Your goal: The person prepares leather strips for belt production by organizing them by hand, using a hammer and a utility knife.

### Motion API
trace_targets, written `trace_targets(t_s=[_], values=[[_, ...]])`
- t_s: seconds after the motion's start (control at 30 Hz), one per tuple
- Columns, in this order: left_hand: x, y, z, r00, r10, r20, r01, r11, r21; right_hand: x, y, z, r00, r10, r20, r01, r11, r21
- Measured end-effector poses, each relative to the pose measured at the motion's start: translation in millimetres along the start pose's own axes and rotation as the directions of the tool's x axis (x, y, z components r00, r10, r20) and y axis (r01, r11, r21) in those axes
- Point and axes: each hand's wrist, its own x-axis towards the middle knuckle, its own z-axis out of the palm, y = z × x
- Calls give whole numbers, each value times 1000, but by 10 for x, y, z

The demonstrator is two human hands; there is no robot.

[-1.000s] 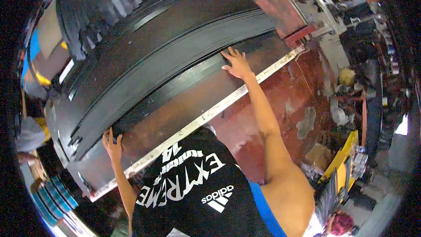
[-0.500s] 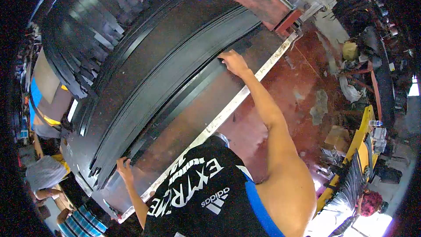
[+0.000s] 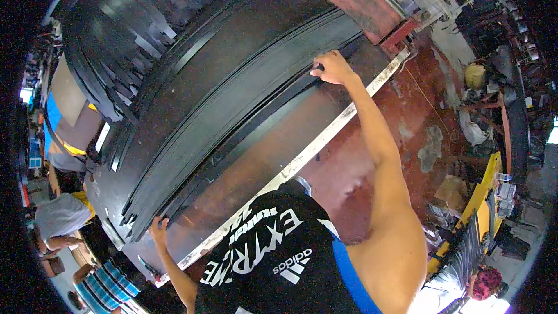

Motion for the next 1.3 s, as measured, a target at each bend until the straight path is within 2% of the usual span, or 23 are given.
trace_targets(t_s=[0.07, 0.1, 0.13, 0.2, 0.27, 0.37, 0.47, 0.5, 0.63, 0.7, 0.83, 0.87, 0.9, 0.93, 0.97, 1.0, 1.03, 1.07, 1.1, 1.13, 1.17, 1.27, 1.3], values=[[-31, -112, -123, 996, -80, 28, 83, 990, -113, -7, -124, -271, 995, 12, -95, -9, 999, 34], [-76, 54, -255, 997, -60, -52, 49, 982, -181, 1, -137, -347, 989, 15, -146, -6, 998, 61], [-81, 17, -333, 997, -61, -51, 51, 982, -179, 26, -137, -370, 989, 15, -145, -6, 998, 64], [-70, -113, -463, 989, -147, 7, 145, 961, -237, 87, -113, -403, 970, -3, -244, 13, 999, 40], [6, -146, -505, 992, -105, -65, 88, 971, -221, 181, -118, -383, 962, -34, -272, 46, 998, 36], [163, -211, -579, 991, -134, 0, 132, 973, -190, 397, -61, -250, 967, -54, -251, 58, 998, 11], [339, 61, -628, 993, -120, -19, 114, 977, -182, 565, 133, -2, 963, -68, -260, 77, 997, 27], [386, 163, -676, 989, -145, 27, 147, 971, -186, 580, 178, 37, 963, -66, -263, 77, 996, 33], [457, 272, -718, 979, -201, 33, 203, 954, -220, 610, 302, 128, 976, 11, -216, 18, 991, 134], [494, 78, -688, 993, -118, -23, 114, 983, -143, 594, 331, 172, 979, 24, -205, 8, 988, 151], [556, 253, -766, 979, -192, 68, 196, 979, -55, 579, 290, 133, 937, -53, -346, 85, 993, 78], [607, 211, -758, 964, -239, 118, 247, 967, -65, 598, 317, 107, 942, -73, -327, 108, 990, 90], [627, -47, -655, 966, -224, 132, 237, 967, -95, 584, 263, 89, 916, -108, -386, 142, 988, 60], [571, 363, -735, 967, -248, 54, 251, 966, -55, 554, 111, -41, 959, -17, -283, 25, 999, 22], [553, 307, -644, 988, -144, -52, 142, 989, -43, 579, 312, 238, 886, -118, -449, 81, 992, -101], [590, 393, -711, 959, -263, 102, 262, 965, 22, 580, 296, 200, 956, 9, -294, -26, 998, -52], [545, 500, -739, 979, -200, 33, 199, 979, 34, 556, 109, 87, 955, 6, -297, -10, 1000, -13], [500, 280, -531, 979, -17, -204, 40, 993, 110, 523, 14, 59, 940, -44, -337, 65, 997, 51], [511, 259, -481, 973, 15, -232, 42, 970, 240, 539, 34, 137, 912, -109, -394, 128, 992, 22], [514, 378, -506, 964, 34, -263, 11, 986, 168, 545, -2, 161, 910, -117, -397, 130, 992, 6], [499, 313, -296, 899, 87, -429, -14, 985, 170, 549, -70, 191, 912, -101, -397, 132, 990, 53], [345, 550, -32, 902, 20, -431, -37, 999, -31, 535, -586, 237, 924, -94, -371, 143, 984, 108], [276, 600, 163, 839, 47, -541, -101, 992, -70, 493, -888, 246, 935, -71, -347, 122, 984, 126]])
